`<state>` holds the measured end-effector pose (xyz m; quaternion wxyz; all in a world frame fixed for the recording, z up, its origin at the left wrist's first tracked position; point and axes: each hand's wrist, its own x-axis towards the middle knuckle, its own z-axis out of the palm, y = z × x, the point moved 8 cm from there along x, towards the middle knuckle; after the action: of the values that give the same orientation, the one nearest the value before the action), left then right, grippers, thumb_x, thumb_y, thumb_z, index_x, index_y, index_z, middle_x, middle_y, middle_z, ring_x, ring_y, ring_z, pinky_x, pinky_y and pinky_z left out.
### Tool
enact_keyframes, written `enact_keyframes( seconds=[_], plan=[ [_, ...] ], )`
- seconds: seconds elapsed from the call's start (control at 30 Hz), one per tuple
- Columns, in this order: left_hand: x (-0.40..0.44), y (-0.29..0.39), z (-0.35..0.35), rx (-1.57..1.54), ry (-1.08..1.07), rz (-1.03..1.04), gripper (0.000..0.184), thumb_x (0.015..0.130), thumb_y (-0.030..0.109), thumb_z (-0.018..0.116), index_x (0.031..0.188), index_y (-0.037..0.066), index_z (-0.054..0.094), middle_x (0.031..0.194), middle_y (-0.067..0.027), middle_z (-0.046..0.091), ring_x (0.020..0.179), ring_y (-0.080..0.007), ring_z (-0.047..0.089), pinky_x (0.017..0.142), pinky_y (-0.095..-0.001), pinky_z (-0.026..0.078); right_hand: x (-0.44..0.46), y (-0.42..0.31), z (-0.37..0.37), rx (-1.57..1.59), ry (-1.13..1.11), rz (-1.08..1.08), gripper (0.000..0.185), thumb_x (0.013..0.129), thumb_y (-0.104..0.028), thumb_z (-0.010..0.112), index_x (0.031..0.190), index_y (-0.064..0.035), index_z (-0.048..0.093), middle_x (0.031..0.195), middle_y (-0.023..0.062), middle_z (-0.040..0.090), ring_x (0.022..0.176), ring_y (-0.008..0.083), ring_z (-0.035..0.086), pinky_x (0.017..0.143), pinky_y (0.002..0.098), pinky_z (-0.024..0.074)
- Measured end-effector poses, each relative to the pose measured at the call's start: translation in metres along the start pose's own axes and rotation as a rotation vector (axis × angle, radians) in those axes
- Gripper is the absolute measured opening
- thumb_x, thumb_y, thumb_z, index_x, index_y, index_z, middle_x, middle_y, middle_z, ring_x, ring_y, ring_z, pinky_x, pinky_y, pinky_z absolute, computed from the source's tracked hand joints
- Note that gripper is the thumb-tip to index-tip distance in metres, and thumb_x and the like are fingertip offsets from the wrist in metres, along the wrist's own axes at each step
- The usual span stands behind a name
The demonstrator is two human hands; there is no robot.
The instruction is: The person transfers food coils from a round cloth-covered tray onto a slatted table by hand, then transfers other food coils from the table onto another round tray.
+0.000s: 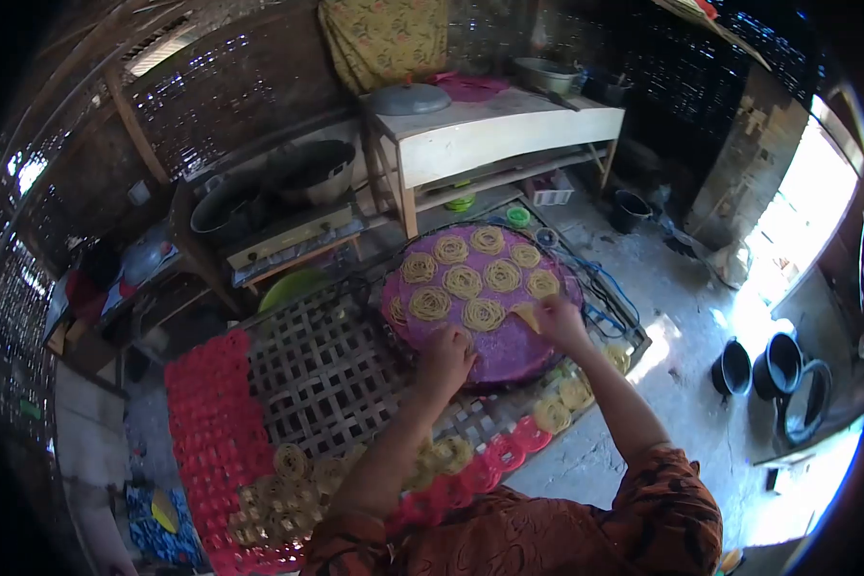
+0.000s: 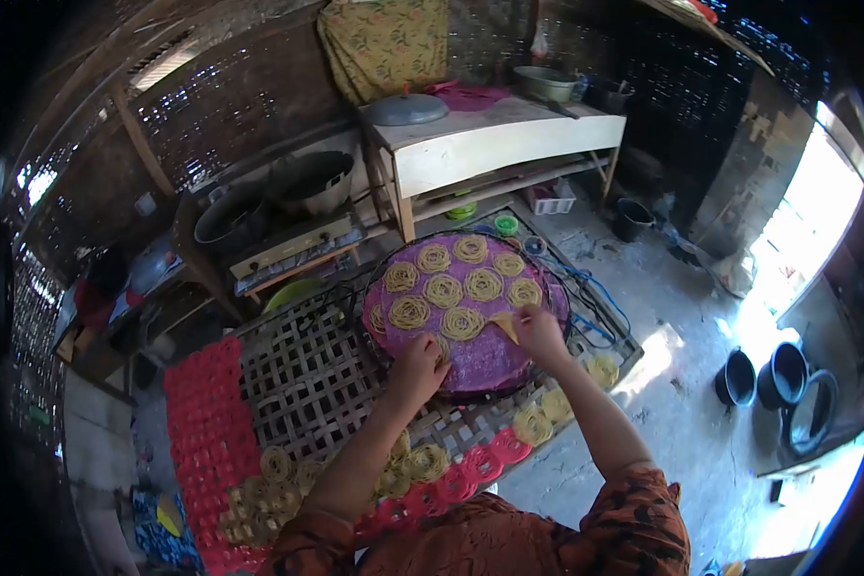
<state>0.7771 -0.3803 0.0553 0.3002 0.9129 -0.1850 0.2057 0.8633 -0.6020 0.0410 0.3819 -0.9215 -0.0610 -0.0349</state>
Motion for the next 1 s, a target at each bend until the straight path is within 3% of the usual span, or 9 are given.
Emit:
enact_keyframes(
  seconds=[0.07, 0.13, 0.27, 0.33, 0.4, 0.47, 0.6, 0.83, 1.0],
  plan=[
    [0.006, -0.004, 0.019, 0.165, 0.031, 0.049, 0.018, 0.074, 0.008, 0.072, 0.083, -0.002, 0.061, 0.09, -0.0127, 0.056, 0.084, -0.033, 0.058, 0.076, -0.0418, 0.05, 0.028, 0.044, -0.016, 0.122, -0.126, 0.13, 0.028, 0.091, -0.018, 0.049, 0.106, 0.0025, 0.061, 0.096, 0.0156, 0.067, 0.082, 0.0286, 0.065, 0.075, 0.0375, 0.0523],
    [0.0, -0.008, 0.046, 0.408, -0.095, 0.048, 0.017, 0.074, 0.01, 0.071, 0.083, -0.002, 0.063, 0.088, -0.0127, 0.056, 0.082, -0.0333, 0.058, 0.074, -0.0412, 0.05, 0.043, 0.095, -0.005, 1.005, -0.267, 0.36, 0.032, 0.092, -0.023, 0.049, 0.106, 0.003, 0.061, 0.092, 0.0133, 0.068, 0.081, 0.0257, 0.066, 0.07, 0.036, 0.0538],
    [0.005, -0.007, 0.034, 0.502, -0.089, 0.02, 0.014, 0.078, 0.012, 0.069, 0.083, 0.0, 0.063, 0.09, -0.0136, 0.058, 0.081, -0.0308, 0.059, 0.073, -0.0385, 0.05, 0.043, 0.074, -0.039, 1.235, -0.21, 0.413, 0.035, 0.093, -0.028, 0.048, 0.104, 0.003, 0.06, 0.094, 0.0109, 0.067, 0.079, 0.024, 0.065, 0.068, 0.0334, 0.054],
    [0.0, -0.04, 0.008, -0.309, -0.036, -0.404, 0.012, 0.085, 0.014, 0.064, 0.084, 0.002, 0.062, 0.095, -0.0148, 0.06, 0.084, -0.0264, 0.061, 0.074, -0.0351, 0.051, 0.027, 0.016, -0.054, 1.173, -0.222, 0.317, 0.025, 0.093, -0.023, 0.05, 0.103, -0.0012, 0.058, 0.093, 0.0079, 0.065, 0.078, 0.0212, 0.064, 0.07, 0.0311, 0.0537],
    [-0.018, -0.084, -0.003, -0.384, -0.039, -0.592, 0.013, 0.09, 0.018, 0.06, 0.091, 0.005, 0.06, 0.101, -0.0129, 0.062, 0.09, -0.0226, 0.062, 0.077, -0.0347, 0.051, 0.018, -0.013, -0.036, 1.039, -0.279, 0.232, 0.02, 0.088, -0.014, 0.057, 0.106, -0.0046, 0.056, 0.096, 0.0072, 0.065, 0.08, 0.0181, 0.064, 0.07, 0.0293, 0.0527],
    [-0.056, -0.126, -0.023, -1.424, 0.469, -0.768, 0.017, 0.093, 0.021, 0.057, 0.1, 0.006, 0.057, 0.103, -0.0095, 0.062, 0.093, -0.0213, 0.061, 0.079, -0.0372, 0.051, -0.003, -0.076, 0.002, 0.863, -0.42, 0.028, 0.032, 0.082, -0.006, 0.063, 0.113, -0.0054, 0.053, 0.097, 0.0072, 0.065, 0.081, 0.0155, 0.064, 0.069, 0.0272, 0.0507],
    [-0.155, -0.151, -0.16, -1.07, 0.724, -0.789, 0.019, 0.099, 0.023, 0.05, 0.106, 0.006, 0.055, 0.105, -0.0078, 0.06, 0.094, -0.0189, 0.06, 0.082, -0.0373, 0.05, -0.063, -0.172, 0.107, 0.477, -0.663, -0.27, 0.041, 0.082, -0.007, 0.067, 0.12, -0.0019, 0.052, 0.098, 0.0074, 0.065, 0.083, 0.0124, 0.061, 0.069, 0.0275, 0.049],
    [-0.38, -0.186, -0.295, -0.095, 0.749, -0.894, 0.021, 0.101, 0.021, 0.046, 0.11, 0.006, 0.056, 0.095, -0.004, 0.062, 0.084, -0.0144, 0.062, 0.075, -0.0309, 0.052, -0.163, -0.226, 0.313, 0.793, -1.175, 0.03, 0.036, 0.091, -0.009, 0.06, 0.125, -0.0028, 0.054, 0.099, 0.007, 0.066, 0.085, 0.0145, 0.064, 0.073, 0.0309, 0.0533],
    [-0.463, -0.208, -0.275, -0.646, 0.987, -0.917, 0.022, 0.101, 0.023, 0.046, 0.107, 0.006, 0.058, 0.095, -0.0037, 0.063, 0.081, -0.0132, 0.063, 0.071, -0.0297, 0.053, -0.194, -0.231, 0.365, 0.598, -1.181, -0.171, 0.039, 0.091, -0.011, 0.058, 0.129, -0.0064, 0.055, 0.107, 0.0106, 0.067, 0.091, 0.0218, 0.067, 0.076, 0.0371, 0.0557]
  ],
)
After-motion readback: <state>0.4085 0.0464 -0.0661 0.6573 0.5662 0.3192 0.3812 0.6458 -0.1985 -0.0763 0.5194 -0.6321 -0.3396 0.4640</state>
